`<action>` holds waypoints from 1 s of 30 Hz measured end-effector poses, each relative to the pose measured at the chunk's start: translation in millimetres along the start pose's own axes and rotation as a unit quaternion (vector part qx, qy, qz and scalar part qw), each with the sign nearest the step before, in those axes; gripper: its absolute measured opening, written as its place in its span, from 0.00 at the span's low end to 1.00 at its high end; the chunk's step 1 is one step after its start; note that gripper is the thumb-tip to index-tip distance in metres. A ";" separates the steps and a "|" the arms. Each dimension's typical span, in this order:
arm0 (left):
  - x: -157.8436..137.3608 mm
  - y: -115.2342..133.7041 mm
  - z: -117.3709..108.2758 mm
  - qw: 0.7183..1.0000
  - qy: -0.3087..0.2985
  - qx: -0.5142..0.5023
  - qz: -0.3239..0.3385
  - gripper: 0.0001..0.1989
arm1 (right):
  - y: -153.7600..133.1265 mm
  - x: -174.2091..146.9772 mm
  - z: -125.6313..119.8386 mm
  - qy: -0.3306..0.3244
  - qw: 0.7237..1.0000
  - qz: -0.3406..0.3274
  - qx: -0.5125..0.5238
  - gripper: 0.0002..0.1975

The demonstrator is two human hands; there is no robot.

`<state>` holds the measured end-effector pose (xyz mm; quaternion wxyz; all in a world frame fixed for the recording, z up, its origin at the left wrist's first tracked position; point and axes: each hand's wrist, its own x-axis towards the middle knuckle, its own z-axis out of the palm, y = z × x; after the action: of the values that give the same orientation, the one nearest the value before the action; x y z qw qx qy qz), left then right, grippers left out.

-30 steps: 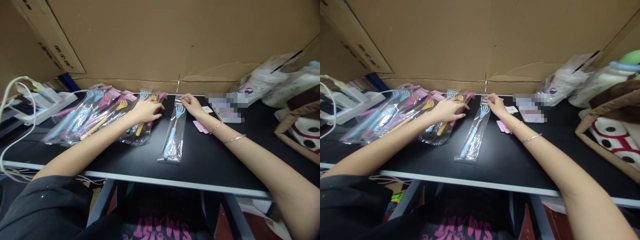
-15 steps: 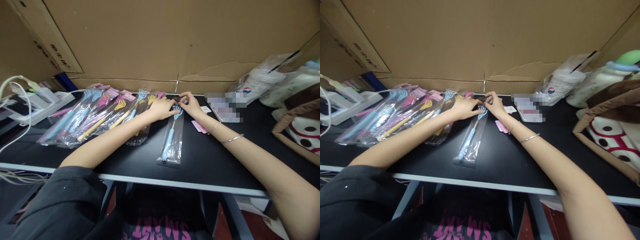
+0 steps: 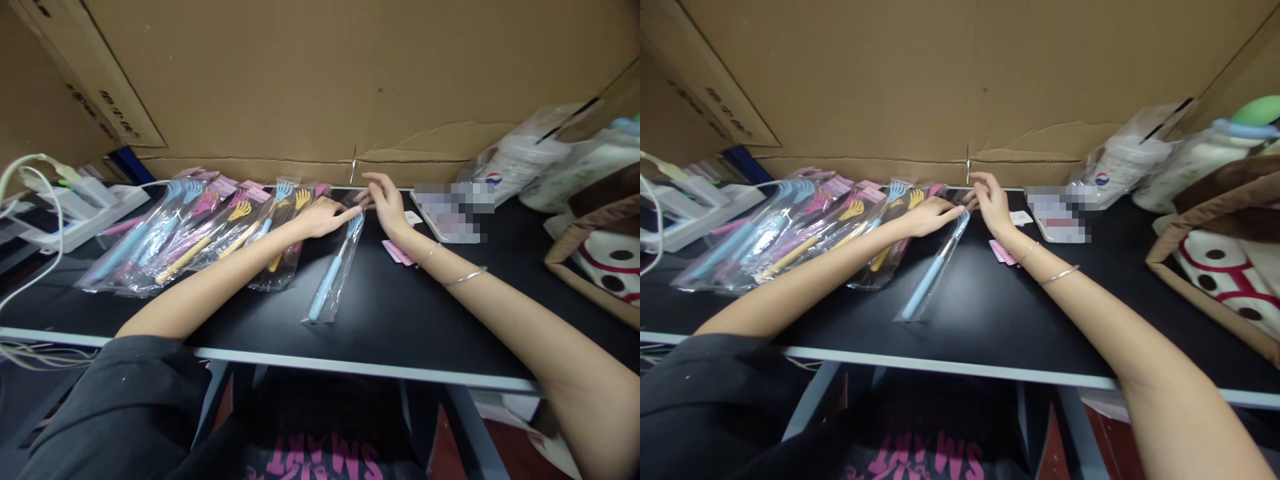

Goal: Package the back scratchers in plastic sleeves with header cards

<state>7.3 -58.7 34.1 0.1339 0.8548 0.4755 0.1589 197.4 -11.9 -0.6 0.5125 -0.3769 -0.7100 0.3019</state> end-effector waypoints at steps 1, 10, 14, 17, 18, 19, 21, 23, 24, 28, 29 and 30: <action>0.7 -0.4 -0.9 1.000 -0.008 -0.013 0.003 0.42 | -0.5 0.0 0.2 -0.003 1.000 0.000 0.005 0.23; -2.9 4.0 -12.7 0.991 -0.051 -0.121 -0.017 0.41 | -5.7 -0.7 9.1 -0.056 0.997 -0.043 -0.010 0.24; 3.3 -3.1 -5.8 0.983 -0.046 -0.174 -0.024 0.37 | -8.9 -3.3 13.0 -0.070 0.996 -0.044 -0.017 0.19; 9.0 -7.8 -0.5 0.981 -0.005 -0.191 -0.020 0.31 | -6.8 -2.6 13.8 -0.048 0.997 -0.039 -0.047 0.15; 10.4 -8.5 0.2 0.981 0.009 -0.193 -0.020 0.29 | -5.3 -2.1 13.5 -0.035 0.996 -0.041 -0.064 0.15; 11.3 -8.8 0.2 0.980 0.021 -0.195 -0.019 0.27 | -3.7 -1.6 13.0 -0.023 0.995 -0.042 -0.084 0.14; 12.1 -7.9 -1.4 0.978 0.039 -0.205 -0.014 0.24 | -0.2 -0.7 11.8 -0.002 0.992 -0.038 -0.117 0.15; 11.6 -5.3 -3.8 0.973 0.053 -0.225 -0.009 0.21 | 3.1 -0.2 10.8 0.011 0.991 -0.031 -0.131 0.15; 11.0 -3.6 -4.8 0.969 0.061 -0.239 -0.010 0.20 | 4.4 0.0 10.5 0.018 0.991 -0.028 -0.132 0.15; 7.8 3.4 -5.0 0.950 0.089 -0.296 -0.041 0.19 | 8.1 0.9 9.7 0.044 0.991 -0.009 -0.129 0.16; 7.2 4.6 -4.1 0.946 0.096 -0.304 -0.052 0.19 | 8.5 1.2 9.3 0.048 0.991 -0.002 -0.124 0.16; 6.9 5.4 -2.8 0.944 0.105 -0.305 -0.062 0.18 | 8.8 1.4 8.8 0.050 0.992 0.006 -0.117 0.17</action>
<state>13.7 -55.3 39.7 0.3474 0.7204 0.4675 0.3765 190.7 -6.4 -9.6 0.4979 -0.4531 -0.7117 0.2005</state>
